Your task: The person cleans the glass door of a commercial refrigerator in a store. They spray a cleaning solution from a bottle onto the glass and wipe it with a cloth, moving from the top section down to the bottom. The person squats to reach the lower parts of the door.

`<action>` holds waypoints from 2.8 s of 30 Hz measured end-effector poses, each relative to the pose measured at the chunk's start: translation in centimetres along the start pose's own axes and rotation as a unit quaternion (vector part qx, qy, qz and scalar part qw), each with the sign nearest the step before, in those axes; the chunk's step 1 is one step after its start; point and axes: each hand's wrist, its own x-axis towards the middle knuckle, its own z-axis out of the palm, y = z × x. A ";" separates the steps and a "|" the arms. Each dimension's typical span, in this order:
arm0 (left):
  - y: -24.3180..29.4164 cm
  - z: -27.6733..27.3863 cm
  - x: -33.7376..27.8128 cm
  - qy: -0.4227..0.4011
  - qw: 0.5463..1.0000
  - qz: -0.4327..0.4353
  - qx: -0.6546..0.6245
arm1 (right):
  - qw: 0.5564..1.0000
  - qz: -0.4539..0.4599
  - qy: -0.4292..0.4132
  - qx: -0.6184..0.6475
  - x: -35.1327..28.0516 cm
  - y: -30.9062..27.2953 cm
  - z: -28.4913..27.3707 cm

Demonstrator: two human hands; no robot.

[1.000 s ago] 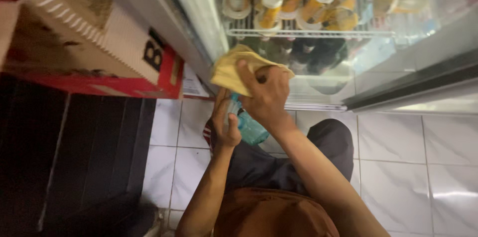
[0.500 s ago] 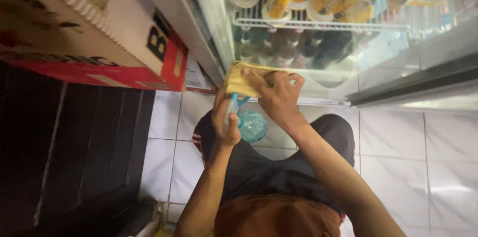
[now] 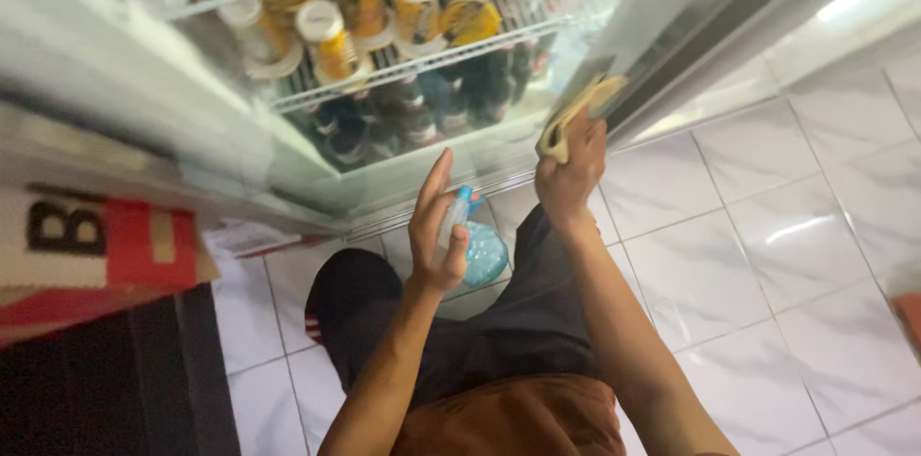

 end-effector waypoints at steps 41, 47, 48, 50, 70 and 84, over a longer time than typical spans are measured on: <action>-2.8 -14.8 -10.7 0.296 0.939 -0.041 0.169 | 0.915 -0.255 -0.228 0.213 -5.9 -22.3 11.3; -3.4 -11.5 -8.9 0.238 0.960 -0.051 0.138 | 0.929 -0.230 -0.240 0.165 -6.5 -17.6 10.5; -3.3 -10.9 -8.6 0.226 0.963 -0.056 0.138 | 0.932 -0.221 -0.229 0.171 -6.6 -16.7 10.1; -3.4 -9.6 -7.6 0.196 0.972 -0.053 0.116 | 0.940 -0.201 -0.213 0.172 -6.6 -14.7 9.4; -2.8 6.1 1.1 -0.043 0.997 -0.061 -0.008 | 0.997 0.041 0.029 0.059 -0.1 7.7 0.0; -3.8 -4.7 -5.0 0.113 0.987 -0.066 0.097 | 0.963 0.029 -0.157 0.218 -7.4 -5.5 7.0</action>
